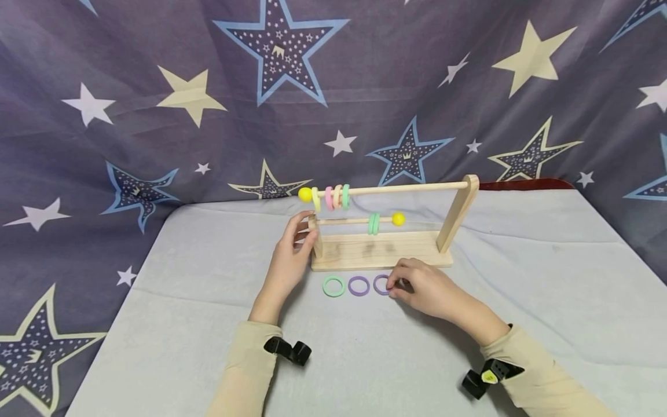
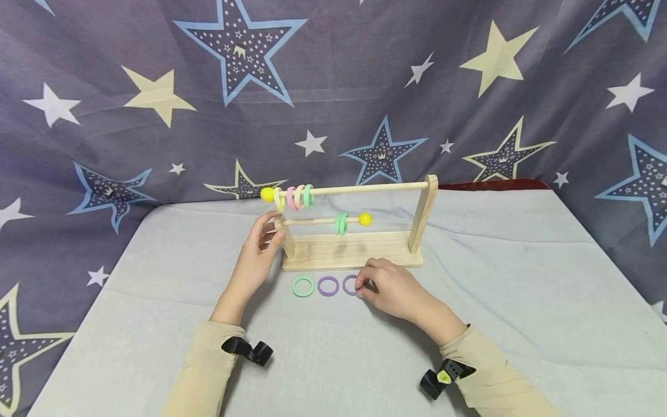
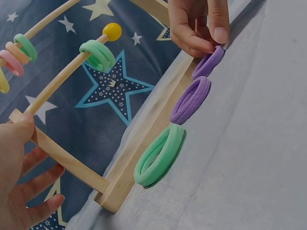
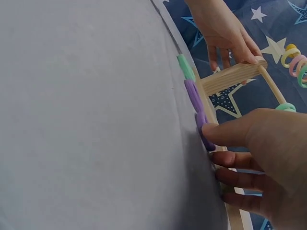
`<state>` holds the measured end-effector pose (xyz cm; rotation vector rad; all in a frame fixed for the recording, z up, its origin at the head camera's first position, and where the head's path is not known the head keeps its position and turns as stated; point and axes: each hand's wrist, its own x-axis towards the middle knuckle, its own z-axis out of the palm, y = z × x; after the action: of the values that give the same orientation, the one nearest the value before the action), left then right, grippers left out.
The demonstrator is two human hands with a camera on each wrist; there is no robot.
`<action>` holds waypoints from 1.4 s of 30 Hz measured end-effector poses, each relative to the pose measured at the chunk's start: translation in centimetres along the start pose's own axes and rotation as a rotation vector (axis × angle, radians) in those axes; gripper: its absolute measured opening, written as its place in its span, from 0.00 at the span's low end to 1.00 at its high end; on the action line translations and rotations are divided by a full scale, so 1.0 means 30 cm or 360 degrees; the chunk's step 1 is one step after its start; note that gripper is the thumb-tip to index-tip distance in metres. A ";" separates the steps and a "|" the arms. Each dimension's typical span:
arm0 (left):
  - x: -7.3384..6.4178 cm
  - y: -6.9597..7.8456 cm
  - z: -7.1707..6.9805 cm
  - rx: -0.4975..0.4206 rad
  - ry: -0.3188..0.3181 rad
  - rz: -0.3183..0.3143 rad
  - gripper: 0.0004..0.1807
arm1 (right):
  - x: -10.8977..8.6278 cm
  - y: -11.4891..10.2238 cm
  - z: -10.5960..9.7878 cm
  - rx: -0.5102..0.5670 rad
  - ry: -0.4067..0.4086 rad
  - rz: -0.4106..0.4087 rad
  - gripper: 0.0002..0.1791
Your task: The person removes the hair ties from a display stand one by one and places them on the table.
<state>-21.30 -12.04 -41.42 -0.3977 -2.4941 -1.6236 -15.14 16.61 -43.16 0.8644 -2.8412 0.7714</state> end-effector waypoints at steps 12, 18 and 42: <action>-0.001 -0.009 -0.013 -0.0002 0.0021 0.0003 0.24 | 0.033 -0.025 -0.028 0.0312 0.0133 0.0050 0.07; 0.000 -0.006 -0.010 0.0001 0.0024 -0.0001 0.23 | 0.050 -0.032 -0.024 0.0349 0.0278 0.0051 0.08; 0.005 -0.003 0.004 -0.0010 0.0020 0.0012 0.24 | 0.113 -0.070 -0.004 0.0784 0.0847 0.0419 0.08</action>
<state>-21.48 -11.93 -41.50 -0.3959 -2.4762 -1.6265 -16.86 13.46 -41.42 0.2426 -2.3346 1.5107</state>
